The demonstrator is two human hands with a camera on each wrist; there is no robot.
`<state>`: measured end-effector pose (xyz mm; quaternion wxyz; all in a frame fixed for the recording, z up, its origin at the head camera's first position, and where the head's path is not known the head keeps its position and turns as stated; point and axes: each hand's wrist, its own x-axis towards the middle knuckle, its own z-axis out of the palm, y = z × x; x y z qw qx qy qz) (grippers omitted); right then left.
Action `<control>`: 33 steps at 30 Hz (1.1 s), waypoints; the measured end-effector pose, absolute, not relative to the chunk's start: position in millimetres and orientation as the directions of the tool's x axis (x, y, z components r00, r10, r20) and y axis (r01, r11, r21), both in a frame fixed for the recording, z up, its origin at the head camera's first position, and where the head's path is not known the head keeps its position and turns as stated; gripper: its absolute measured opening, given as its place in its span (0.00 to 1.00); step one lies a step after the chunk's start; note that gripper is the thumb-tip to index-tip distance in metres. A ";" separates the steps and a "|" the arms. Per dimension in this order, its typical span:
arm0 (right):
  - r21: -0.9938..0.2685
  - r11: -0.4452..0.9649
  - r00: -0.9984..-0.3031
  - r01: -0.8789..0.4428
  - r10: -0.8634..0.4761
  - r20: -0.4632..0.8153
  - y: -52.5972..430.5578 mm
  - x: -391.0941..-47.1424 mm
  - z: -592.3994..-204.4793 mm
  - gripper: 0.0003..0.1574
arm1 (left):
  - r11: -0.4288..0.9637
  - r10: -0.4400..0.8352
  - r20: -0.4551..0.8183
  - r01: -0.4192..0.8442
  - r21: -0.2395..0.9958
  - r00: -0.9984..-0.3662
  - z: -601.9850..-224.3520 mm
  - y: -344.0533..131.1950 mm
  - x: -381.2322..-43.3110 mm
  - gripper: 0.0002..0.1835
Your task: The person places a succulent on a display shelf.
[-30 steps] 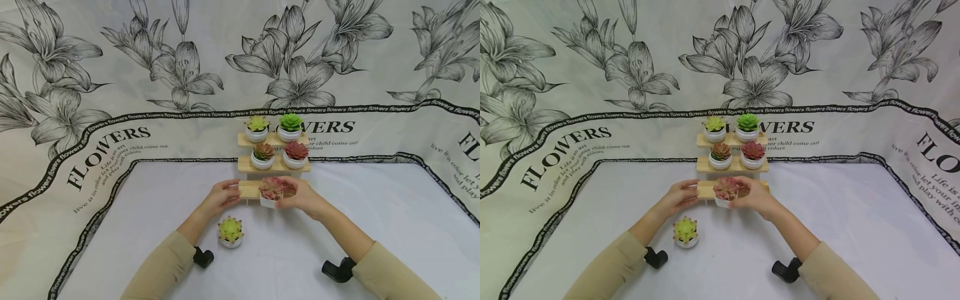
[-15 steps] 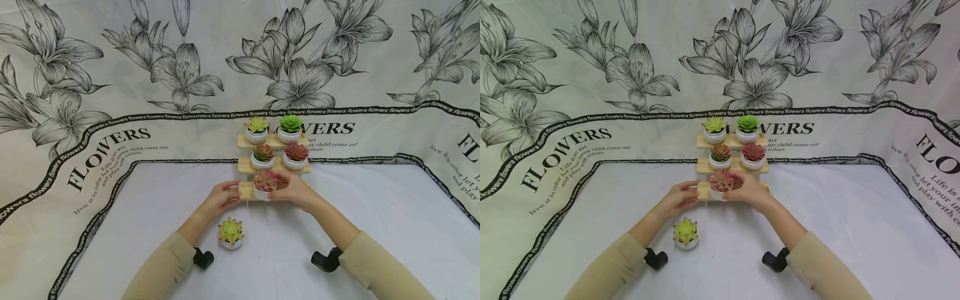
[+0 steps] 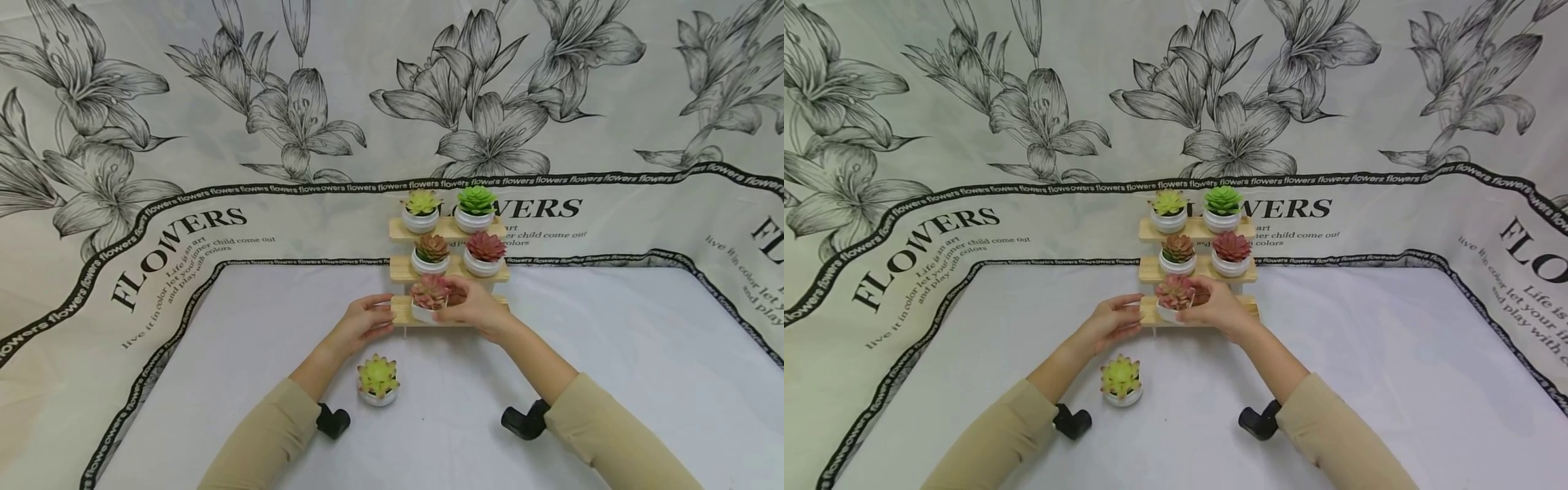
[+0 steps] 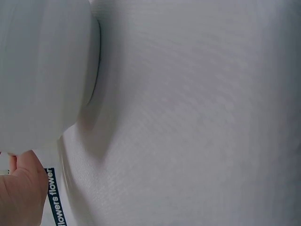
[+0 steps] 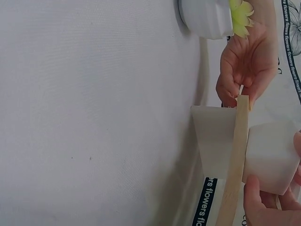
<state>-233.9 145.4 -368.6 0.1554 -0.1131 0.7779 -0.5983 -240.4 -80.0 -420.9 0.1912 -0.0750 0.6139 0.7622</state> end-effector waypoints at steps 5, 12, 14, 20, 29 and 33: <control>-0.969 0.245 -0.929 0.024 -0.353 -0.113 144.5 -234.8 -369.1 0.42 | -0.182 0.195 -0.346 -0.381 0.907 -0.918 -420.9 -79.5 -240.9 0.26; -0.972 0.228 -0.931 0.051 -0.343 -0.129 143.9 -235.5 -370.0 0.43 | -0.182 0.190 -0.351 -0.384 0.905 -0.917 -422.0 -78.5 -241.5 0.26; -0.974 0.221 -0.929 0.058 -0.345 -0.133 144.3 -235.4 -371.0 0.44 | -0.180 0.187 -0.355 -0.387 0.904 -0.916 -422.0 -78.5 -240.9 0.26; -0.982 0.176 -0.915 0.063 -0.383 -0.127 151.8 -236.9 -370.5 0.43 | -0.170 0.187 -0.343 -0.374 0.912 -0.921 -422.1 -78.2 -242.0 0.26; -0.985 0.161 -0.903 0.064 -0.410 -0.125 165.0 -229.4 -366.1 0.42 | -0.179 0.190 -0.339 -0.372 0.911 -0.921 -420.6 -78.1 -240.5 0.27; -0.984 0.169 -0.911 0.056 -0.394 -0.119 173.6 -224.1 -365.4 0.40 | -0.183 0.192 -0.339 -0.373 0.909 -0.921 -419.3 -79.0 -240.0 0.26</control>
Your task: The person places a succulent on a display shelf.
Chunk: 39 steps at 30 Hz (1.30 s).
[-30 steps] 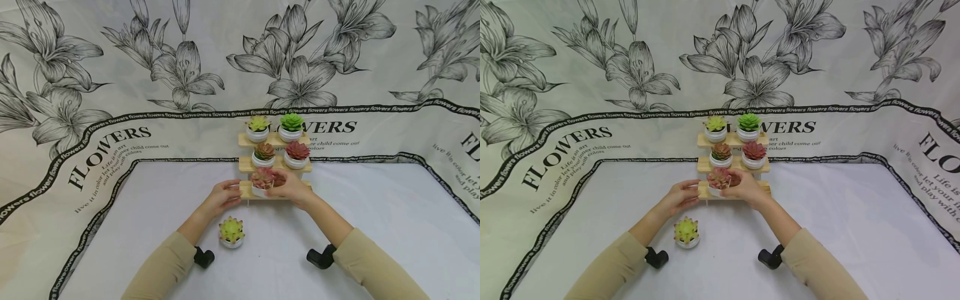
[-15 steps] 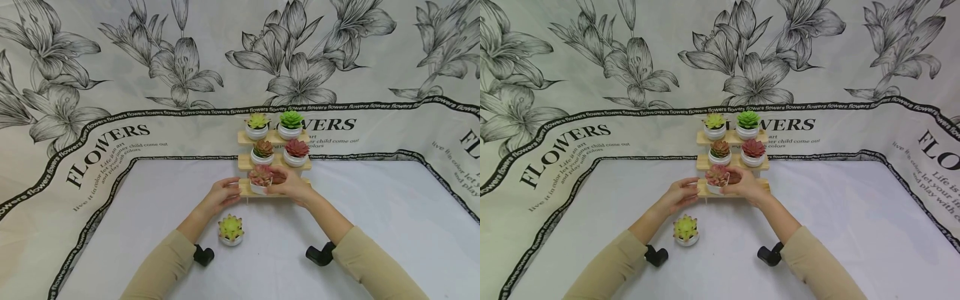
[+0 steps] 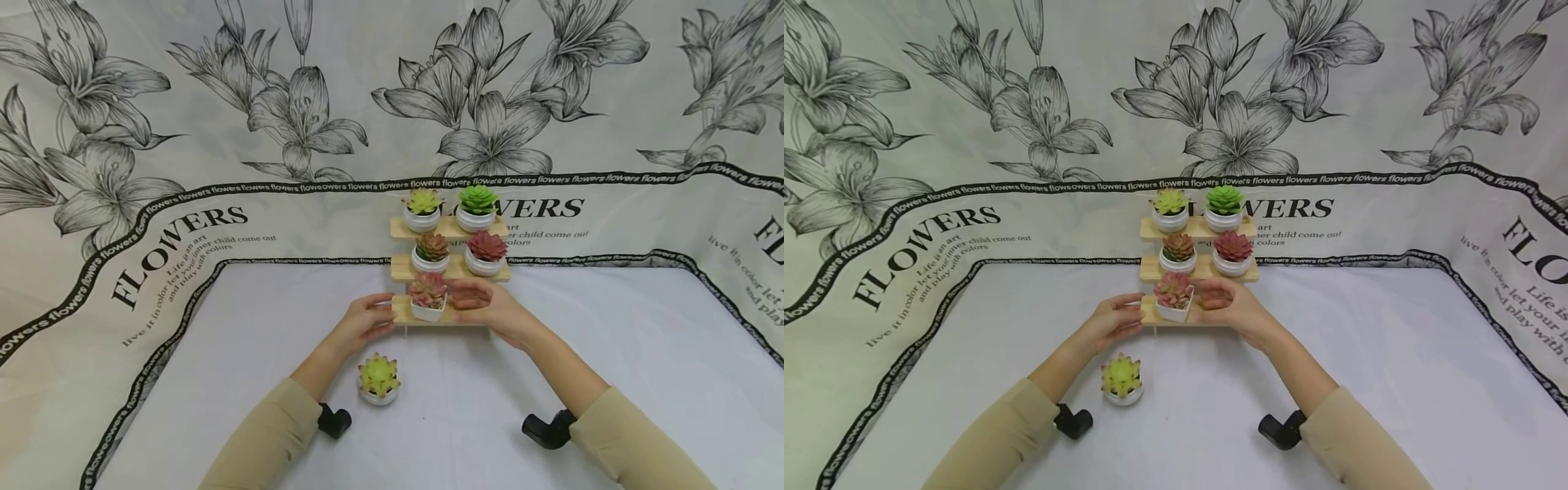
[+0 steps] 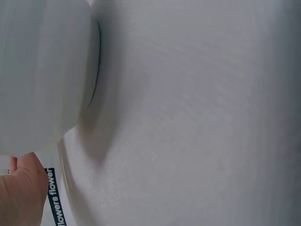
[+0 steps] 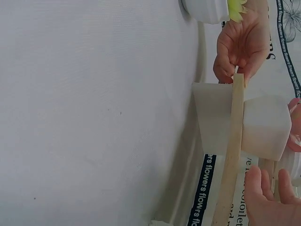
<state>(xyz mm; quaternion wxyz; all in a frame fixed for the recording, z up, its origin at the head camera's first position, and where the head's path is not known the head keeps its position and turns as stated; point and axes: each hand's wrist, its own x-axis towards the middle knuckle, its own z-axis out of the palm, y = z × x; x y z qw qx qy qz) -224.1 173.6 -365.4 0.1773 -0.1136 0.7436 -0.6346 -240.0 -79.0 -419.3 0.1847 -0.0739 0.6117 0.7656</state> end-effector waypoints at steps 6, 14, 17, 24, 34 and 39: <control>-0.981 0.187 -0.904 0.058 -0.407 -0.131 187.6 -213.2 -364.3 0.41 | -0.181 0.190 -0.339 -0.372 0.910 -0.922 -420.3 -78.8 -241.4 0.26; -0.977 0.210 -0.892 0.023 -0.438 -0.115 195.9 -203.0 -364.7 0.40 | -0.184 0.214 -0.298 -0.338 0.923 -0.930 -420.9 -82.7 -240.3 0.26; -0.979 0.204 -0.883 0.013 -0.457 -0.107 196.7 -196.3 -365.4 0.42 | -0.179 0.212 -0.296 -0.335 0.925 -0.931 -420.1 -83.2 -239.6 0.26; -0.984 0.176 -0.856 0.007 -0.508 -0.097 192.4 -176.2 -374.1 0.43 | -0.174 0.192 -0.337 -0.370 0.913 -0.922 -420.4 -78.5 -239.2 0.26; -0.987 0.135 -0.789 0.084 -0.596 -0.149 166.7 -159.7 -391.8 0.44 | -0.182 0.189 -0.347 -0.380 0.907 -0.919 -419.9 -77.5 -238.4 0.27; -0.988 0.129 -0.763 0.080 -0.630 -0.144 151.1 -158.0 -396.2 0.43 | -0.177 0.190 -0.344 -0.377 0.909 -0.919 -420.1 -78.2 -239.0 0.26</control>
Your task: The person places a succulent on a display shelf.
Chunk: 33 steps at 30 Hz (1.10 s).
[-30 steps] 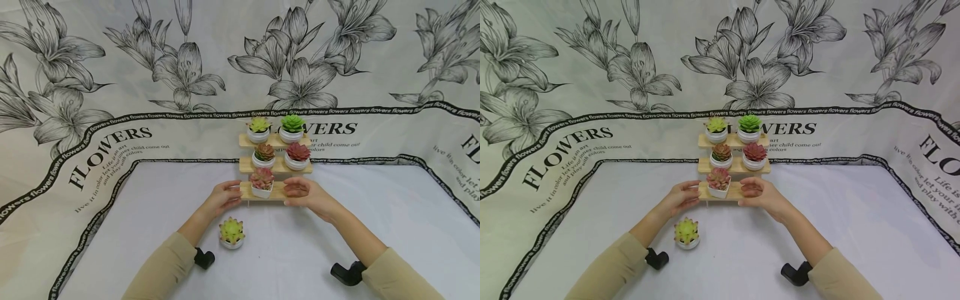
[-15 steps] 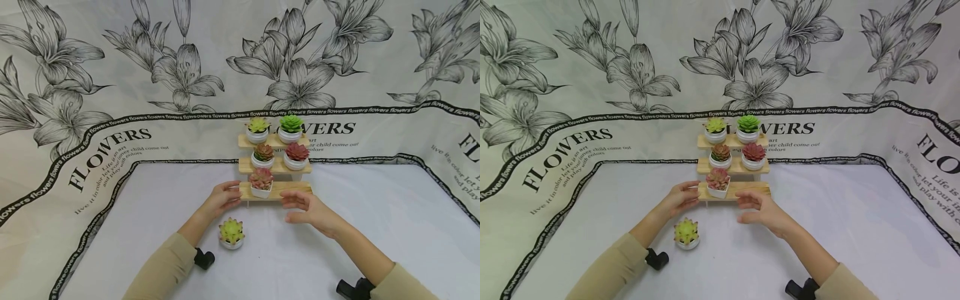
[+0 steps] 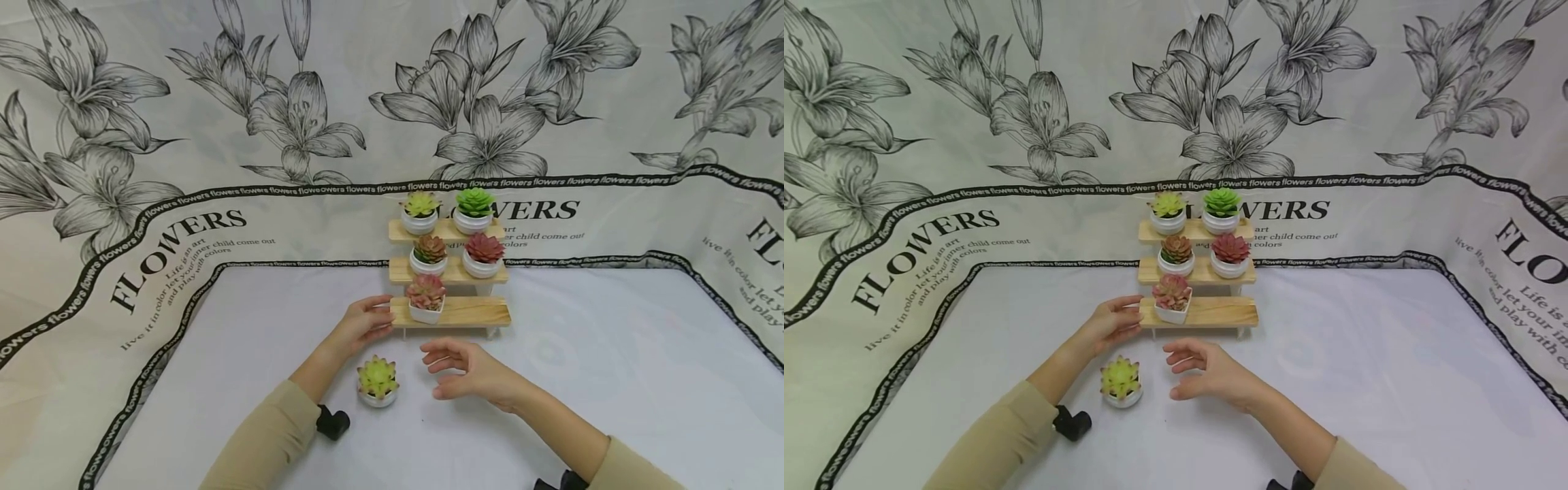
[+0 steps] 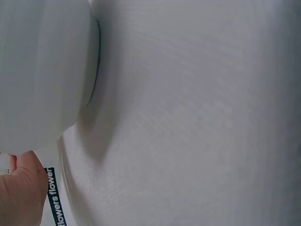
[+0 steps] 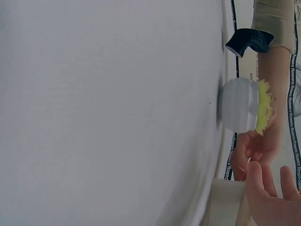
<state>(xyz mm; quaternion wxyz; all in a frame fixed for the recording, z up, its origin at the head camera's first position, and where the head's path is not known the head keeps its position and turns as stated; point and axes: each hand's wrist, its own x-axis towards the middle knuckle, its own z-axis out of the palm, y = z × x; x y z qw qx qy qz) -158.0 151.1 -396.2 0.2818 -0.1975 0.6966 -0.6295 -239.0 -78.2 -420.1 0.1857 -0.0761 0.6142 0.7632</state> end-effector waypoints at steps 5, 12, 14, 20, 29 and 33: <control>-0.989 0.119 -0.749 0.088 -0.646 -0.144 135.9 -158.1 -399.0 0.43 | -0.177 0.188 -0.335 -0.367 0.913 -0.923 -420.9 -78.1 -238.9 0.26; -0.987 0.145 -0.759 0.074 -0.634 -0.150 117.1 -159.9 -401.7 0.42 | -0.168 0.187 -0.330 -0.361 0.917 -0.925 -420.9 -78.4 -238.4 0.26; -0.985 0.158 -0.760 0.068 -0.631 -0.154 112.2 -160.5 -402.5 0.43 | -0.169 0.187 -0.328 -0.359 0.918 -0.926 -421.4 -78.3 -238.7 0.26; -0.982 0.183 -0.765 0.036 -0.627 -0.145 100.1 -161.9 -407.5 0.43 | -0.163 0.183 -0.321 -0.351 0.922 -0.929 -420.4 -78.2 -237.8 0.25; -0.975 0.221 -0.774 -0.002 -0.618 -0.138 87.7 -163.2 -417.0 0.43 | -0.173 0.185 -0.317 -0.348 0.921 -0.930 -422.3 -78.3 -238.9 0.25; -0.968 0.248 -0.781 -0.030 -0.611 -0.132 82.1 -163.4 -419.9 0.43 | -0.174 0.188 -0.320 -0.352 0.920 -0.929 -422.5 -78.6 -239.6 0.25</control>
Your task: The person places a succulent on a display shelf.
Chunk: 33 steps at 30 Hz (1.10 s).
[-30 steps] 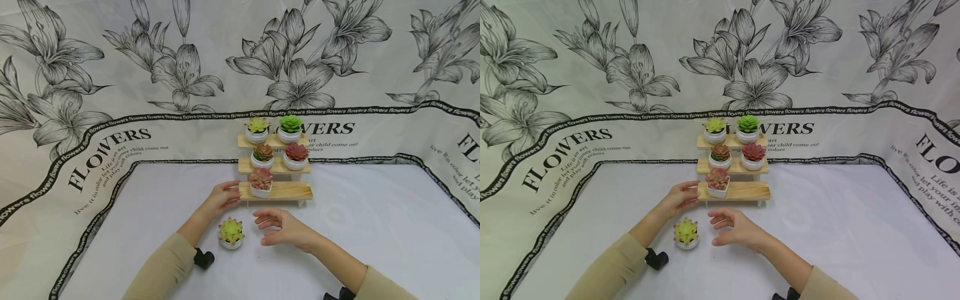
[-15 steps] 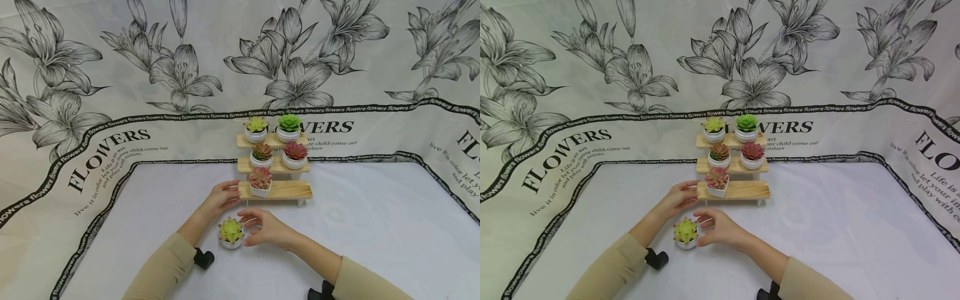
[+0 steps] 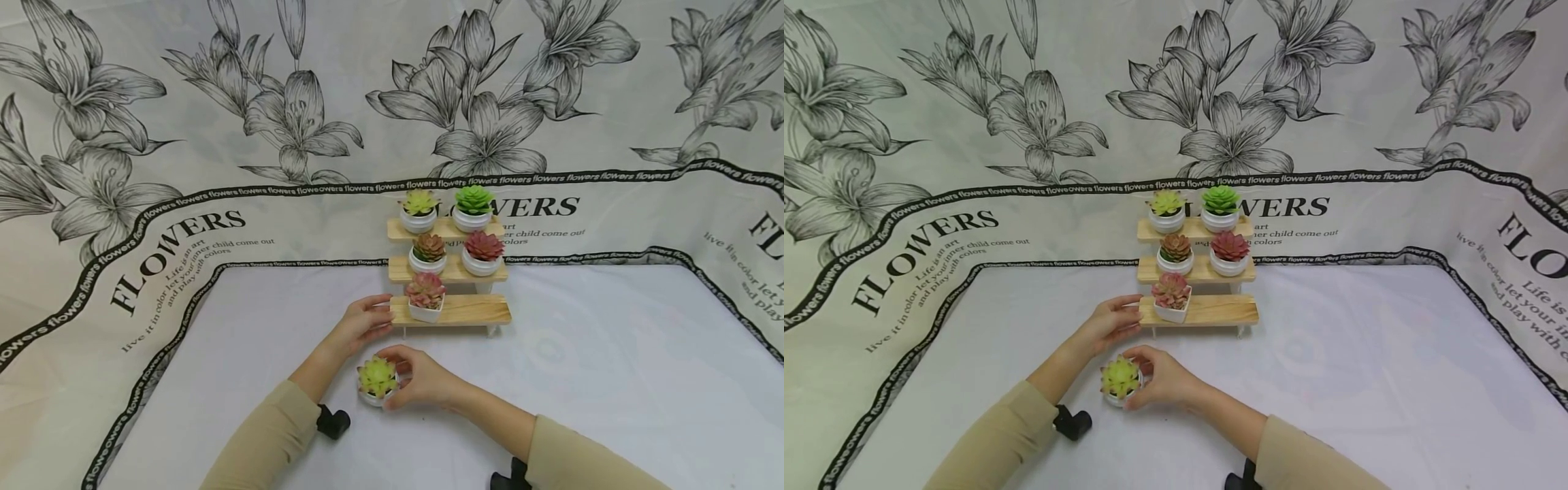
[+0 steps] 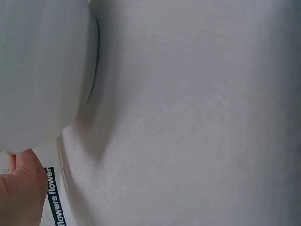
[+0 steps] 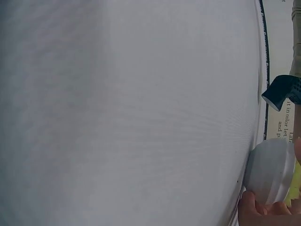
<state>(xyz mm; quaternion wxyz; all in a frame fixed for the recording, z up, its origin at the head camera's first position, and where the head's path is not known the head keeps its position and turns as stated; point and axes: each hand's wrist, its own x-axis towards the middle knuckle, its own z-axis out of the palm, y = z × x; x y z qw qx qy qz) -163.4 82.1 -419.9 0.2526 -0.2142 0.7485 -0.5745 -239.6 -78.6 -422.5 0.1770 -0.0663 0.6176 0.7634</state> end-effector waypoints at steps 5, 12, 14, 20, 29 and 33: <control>-0.945 0.306 -0.781 -0.114 -0.615 -0.105 76.0 -164.1 -422.5 0.43 | -0.188 0.197 -0.319 -0.355 0.916 -0.927 -422.6 -79.2 -239.9 0.26; -0.922 0.358 -0.787 -0.148 -0.607 -0.110 72.4 -163.3 -422.1 0.42 | -0.191 0.193 -0.324 -0.359 0.914 -0.926 -422.3 -79.2 -239.1 0.26; -0.921 0.360 -0.788 -0.149 -0.606 -0.109 72.2 -162.9 -421.5 0.41 | -0.189 0.190 -0.326 -0.360 0.913 -0.926 -422.2 -79.1 -238.8 0.26; -0.918 0.357 -0.790 -0.174 -0.607 -0.087 73.9 -162.0 -420.1 0.40 | -0.187 0.195 -0.326 -0.362 0.913 -0.925 -421.8 -78.8 -238.8 0.26; -0.918 0.354 -0.783 -0.181 -0.616 -0.083 81.8 -161.5 -417.7 0.39 | -0.183 0.191 -0.323 -0.356 0.916 -0.927 -421.2 -78.4 -238.9 0.25; -0.926 0.340 -0.781 -0.163 -0.618 -0.090 84.9 -160.9 -415.1 0.39 | -0.180 0.189 -0.323 -0.356 0.917 -0.927 -422.0 -78.2 -239.8 0.25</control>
